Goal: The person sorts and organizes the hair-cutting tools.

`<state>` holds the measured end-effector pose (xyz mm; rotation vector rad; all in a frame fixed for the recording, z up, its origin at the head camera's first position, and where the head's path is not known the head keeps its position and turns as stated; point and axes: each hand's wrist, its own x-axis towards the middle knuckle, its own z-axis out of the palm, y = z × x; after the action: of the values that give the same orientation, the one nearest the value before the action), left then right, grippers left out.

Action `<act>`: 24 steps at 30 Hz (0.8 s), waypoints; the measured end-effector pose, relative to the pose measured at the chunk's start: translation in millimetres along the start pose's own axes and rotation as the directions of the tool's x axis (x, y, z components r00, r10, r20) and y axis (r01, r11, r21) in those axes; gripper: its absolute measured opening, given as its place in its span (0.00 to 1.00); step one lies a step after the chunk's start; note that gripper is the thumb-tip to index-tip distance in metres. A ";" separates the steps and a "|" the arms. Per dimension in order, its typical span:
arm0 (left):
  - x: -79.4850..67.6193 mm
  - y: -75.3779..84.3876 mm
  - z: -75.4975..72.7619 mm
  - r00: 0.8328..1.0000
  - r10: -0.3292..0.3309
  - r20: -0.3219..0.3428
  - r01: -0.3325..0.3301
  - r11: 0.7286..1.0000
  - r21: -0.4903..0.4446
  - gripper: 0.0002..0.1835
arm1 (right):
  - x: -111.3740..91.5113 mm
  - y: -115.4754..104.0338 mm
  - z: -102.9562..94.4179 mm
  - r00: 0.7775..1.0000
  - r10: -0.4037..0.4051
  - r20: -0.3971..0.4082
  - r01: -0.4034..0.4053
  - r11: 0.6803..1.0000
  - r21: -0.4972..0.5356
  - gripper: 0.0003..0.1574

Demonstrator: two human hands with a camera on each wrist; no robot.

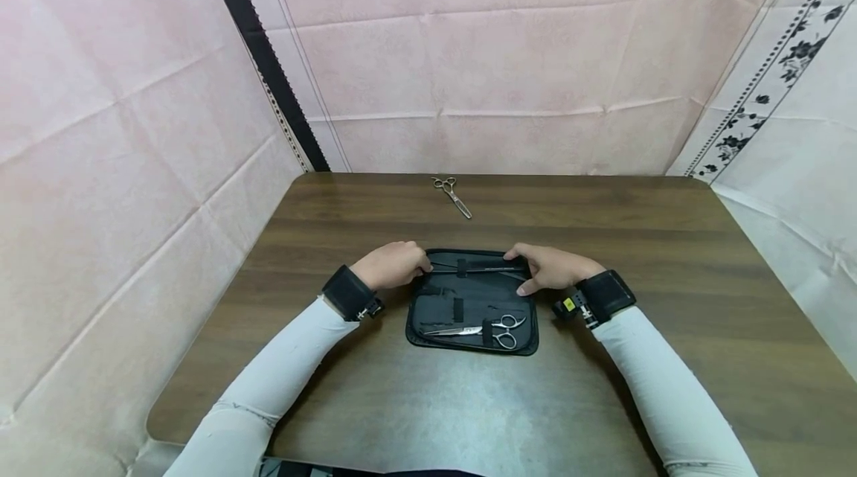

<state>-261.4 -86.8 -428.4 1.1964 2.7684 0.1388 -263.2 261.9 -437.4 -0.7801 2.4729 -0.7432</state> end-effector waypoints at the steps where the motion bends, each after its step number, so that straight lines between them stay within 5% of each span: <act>1: 0.3 -0.3 -0.1 1.000 0.001 0.002 -0.001 1.000 0.004 0.14 | -0.1 0.4 0.1 1.000 0.000 -0.002 0.000 1.000 -0.001 0.43; 13: 0.4 -5.1 2.6 0.996 -0.087 0.034 0.087 0.996 0.003 0.11 | 0.0 0.8 -1.2 1.000 0.003 0.003 -0.003 1.000 -0.028 0.41; 24: 1.8 -7.4 5.2 0.997 -0.045 0.070 0.048 0.998 -0.038 0.05 | -1.0 2.1 -1.5 1.000 -0.007 0.004 0.007 1.000 -0.030 0.43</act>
<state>-267.1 -90.4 -434.7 1.1055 2.7188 0.1440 -264.0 264.5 -437.3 -0.8003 2.4845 -0.7083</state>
